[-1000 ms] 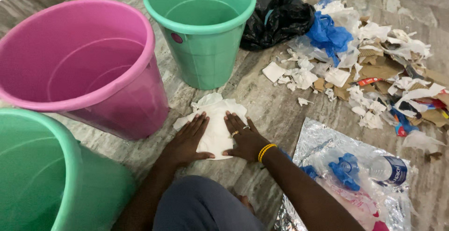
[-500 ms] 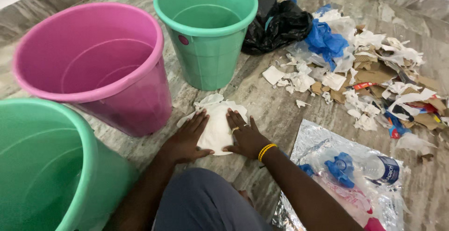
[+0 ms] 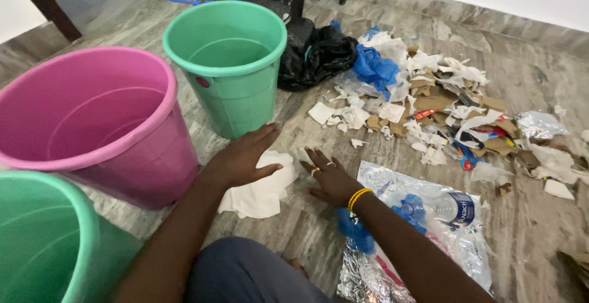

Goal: The person sits on the floor and sorts through a pile of mixed waste, separating white paper pieces from cardboard and plastic. They repeatedly pick up paper, fold it, and place it into a neat stack, while leaving other materials aside.

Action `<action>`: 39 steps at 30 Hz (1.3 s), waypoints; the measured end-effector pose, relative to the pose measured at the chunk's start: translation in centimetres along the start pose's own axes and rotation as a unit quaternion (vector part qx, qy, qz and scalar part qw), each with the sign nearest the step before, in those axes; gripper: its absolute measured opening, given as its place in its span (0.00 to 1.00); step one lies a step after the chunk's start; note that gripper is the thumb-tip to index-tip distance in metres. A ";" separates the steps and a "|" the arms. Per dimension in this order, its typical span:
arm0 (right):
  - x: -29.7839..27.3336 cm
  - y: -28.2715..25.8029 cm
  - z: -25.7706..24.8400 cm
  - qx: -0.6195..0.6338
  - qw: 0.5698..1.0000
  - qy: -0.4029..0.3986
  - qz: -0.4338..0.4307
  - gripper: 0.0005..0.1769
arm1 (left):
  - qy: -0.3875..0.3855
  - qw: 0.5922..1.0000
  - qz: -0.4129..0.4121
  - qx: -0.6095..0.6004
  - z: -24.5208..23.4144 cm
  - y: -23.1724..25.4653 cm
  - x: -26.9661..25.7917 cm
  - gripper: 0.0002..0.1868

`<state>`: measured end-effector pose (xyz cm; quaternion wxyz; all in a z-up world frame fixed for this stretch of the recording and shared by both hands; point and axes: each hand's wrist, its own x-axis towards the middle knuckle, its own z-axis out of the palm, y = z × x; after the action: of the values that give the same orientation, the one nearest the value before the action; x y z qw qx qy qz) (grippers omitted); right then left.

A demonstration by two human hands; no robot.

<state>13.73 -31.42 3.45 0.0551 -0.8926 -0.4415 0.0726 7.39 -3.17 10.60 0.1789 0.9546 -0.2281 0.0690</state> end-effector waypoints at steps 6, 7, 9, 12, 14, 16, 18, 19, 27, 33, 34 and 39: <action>-1.3 4.3 -1.8 -0.061 0.997 -0.008 0.052 0.52 | -0.062 0.995 0.028 0.079 1.5 -0.1 9.9 0.36; -1.2 4.8 -2.2 -0.064 0.994 -0.030 0.082 0.55 | -0.086 0.992 0.007 0.093 2.0 -0.5 11.4 0.36; -0.8 5.6 -2.9 -0.070 0.986 -0.061 0.138 0.60 | -0.064 0.996 0.015 0.065 3.5 -1.3 14.3 0.34; -0.1 6.8 -3.5 -0.104 0.973 -0.083 0.188 0.67 | -0.037 0.999 -0.036 0.004 7.1 -2.5 17.1 0.34; 0.8 7.4 -3.6 -0.151 0.966 -0.092 0.188 0.72 | -0.013 0.998 -0.062 -0.029 10.2 -3.0 17.8 0.35; 2.3 8.1 -3.7 -0.155 0.965 -0.100 0.185 0.74 | 0.018 0.997 -0.056 -0.044 13.1 -3.0 18.5 0.37; 3.6 8.3 -3.7 -0.159 0.966 -0.107 0.176 0.74 | -0.021 0.994 -0.106 -0.010 15.1 -2.7 19.1 0.36; 4.1 8.5 -3.8 -0.161 0.966 -0.107 0.171 0.74 | -0.040 0.990 -0.132 0.008 15.7 -2.6 19.5 0.36; 7.7 10.9 -2.1 -0.207 0.947 -0.179 0.169 0.55 | -0.110 0.977 -0.182 -0.020 15.9 -2.2 20.7 0.40; 8.2 11.3 -0.4 -0.203 0.945 -0.073 0.247 0.37 | -0.098 0.975 -0.201 0.012 17.7 -3.1 20.7 0.32; 8.1 11.0 -0.6 -0.206 0.948 -0.058 0.236 0.38 | -0.086 0.976 -0.202 0.015 17.8 -3.3 21.0 0.31; 6.2 9.4 -2.0 -0.231 0.948 -0.074 0.204 0.63 | 0.036 0.981 -0.184 -0.049 17.5 -4.1 21.8 0.33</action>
<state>25.10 -32.21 3.36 -0.2010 -0.9442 -0.2571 0.0440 29.47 -15.28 -2.23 0.2436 0.9671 -0.0450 0.0575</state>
